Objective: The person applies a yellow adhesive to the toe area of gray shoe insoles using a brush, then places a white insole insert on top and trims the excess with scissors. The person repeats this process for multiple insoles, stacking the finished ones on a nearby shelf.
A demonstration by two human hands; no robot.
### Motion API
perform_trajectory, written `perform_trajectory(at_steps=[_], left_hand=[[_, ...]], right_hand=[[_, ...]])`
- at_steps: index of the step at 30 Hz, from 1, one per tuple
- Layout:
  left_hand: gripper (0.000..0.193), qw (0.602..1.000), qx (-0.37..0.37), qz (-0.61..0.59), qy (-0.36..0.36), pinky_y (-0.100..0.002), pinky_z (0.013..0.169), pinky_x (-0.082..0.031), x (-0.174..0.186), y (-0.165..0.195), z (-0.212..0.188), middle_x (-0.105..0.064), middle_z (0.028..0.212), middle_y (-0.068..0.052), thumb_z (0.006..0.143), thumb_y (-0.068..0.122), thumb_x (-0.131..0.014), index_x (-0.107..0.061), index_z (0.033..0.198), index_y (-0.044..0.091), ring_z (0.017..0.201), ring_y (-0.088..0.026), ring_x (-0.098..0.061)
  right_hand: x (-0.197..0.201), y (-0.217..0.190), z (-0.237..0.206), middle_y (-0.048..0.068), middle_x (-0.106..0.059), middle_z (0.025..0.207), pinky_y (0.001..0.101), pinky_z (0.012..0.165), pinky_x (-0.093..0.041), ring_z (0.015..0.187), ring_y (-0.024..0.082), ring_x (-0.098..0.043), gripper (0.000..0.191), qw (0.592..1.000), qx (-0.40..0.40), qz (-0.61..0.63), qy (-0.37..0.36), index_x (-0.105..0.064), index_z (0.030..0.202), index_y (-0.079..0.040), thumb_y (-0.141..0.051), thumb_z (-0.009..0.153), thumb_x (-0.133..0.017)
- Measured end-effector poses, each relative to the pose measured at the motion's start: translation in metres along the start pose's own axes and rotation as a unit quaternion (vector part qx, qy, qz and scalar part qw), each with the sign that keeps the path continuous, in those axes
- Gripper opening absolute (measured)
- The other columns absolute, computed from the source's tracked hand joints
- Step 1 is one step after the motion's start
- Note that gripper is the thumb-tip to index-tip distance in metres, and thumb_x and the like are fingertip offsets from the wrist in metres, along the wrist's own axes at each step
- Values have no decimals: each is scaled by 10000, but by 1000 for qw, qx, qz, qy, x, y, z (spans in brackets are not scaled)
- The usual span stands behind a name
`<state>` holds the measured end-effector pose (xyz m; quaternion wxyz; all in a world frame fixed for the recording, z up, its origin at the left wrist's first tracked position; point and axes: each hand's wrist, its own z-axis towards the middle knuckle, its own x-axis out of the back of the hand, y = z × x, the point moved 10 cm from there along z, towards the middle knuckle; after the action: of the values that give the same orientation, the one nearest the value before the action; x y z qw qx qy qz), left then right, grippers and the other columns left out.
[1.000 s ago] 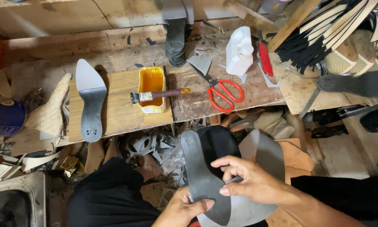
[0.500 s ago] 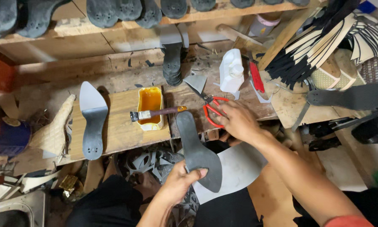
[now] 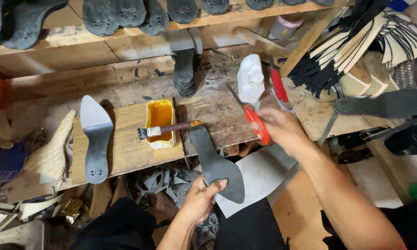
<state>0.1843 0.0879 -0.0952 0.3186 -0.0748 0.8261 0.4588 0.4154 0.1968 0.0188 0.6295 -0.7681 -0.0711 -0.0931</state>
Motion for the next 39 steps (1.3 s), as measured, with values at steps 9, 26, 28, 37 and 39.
perform_trajectory(at_steps=[9, 26, 28, 37, 39], left_hand=[[293, 999, -18, -32, 0, -273, 751, -479, -3, 9, 8, -719, 1028, -35, 865, 71, -733, -666, 1147, 25, 925, -122, -646], [303, 998, -10, -67, -1, -354, 825, -550, -9, 7, -2, -724, 1069, -110, 887, 30, -686, -611, 1177, -11, 953, -202, -692], [306, 997, -14, -75, -4, -355, 861, -560, -9, 7, -4, -727, 1077, -109, 879, 28, -682, -609, 1174, -10, 977, -203, -699], [308, 998, -10, -67, -9, -346, 881, -561, -8, 8, -3, -724, 1081, -105, 875, 32, -692, -618, 1170, -11, 994, -197, -697], [305, 998, 0, -66, -8, -360, 856, -568, -6, 8, -4, -723, 1067, -115, 875, 45, -697, -616, 1162, -14, 969, -209, -701]], right_hand=[[-13, 207, -250, 54, -676, 861, 290, 628, -543, 689, 125, -656, 451, 941, -232, 239, -65, -637, 1193, -68, -207, 773, -727], [-65, 261, -276, -9, -591, 667, 243, 566, -456, 554, 77, -552, 412, 958, -272, 18, -91, -700, 1208, -135, -386, 883, -669], [-55, 249, -272, -19, -606, 676, 225, 594, -479, 586, 57, -570, 430, 969, -218, -84, -79, -713, 1226, -139, -412, 894, -692], [-56, 283, -280, -15, -661, 653, 220, 552, -439, 569, 45, -559, 277, 978, -205, 17, -19, -753, 1069, -35, -199, 856, -821], [-59, 268, -274, -23, -630, 619, 220, 509, -414, 527, 41, -525, 280, 989, -147, 27, -16, -753, 1073, -30, -204, 862, -812]])
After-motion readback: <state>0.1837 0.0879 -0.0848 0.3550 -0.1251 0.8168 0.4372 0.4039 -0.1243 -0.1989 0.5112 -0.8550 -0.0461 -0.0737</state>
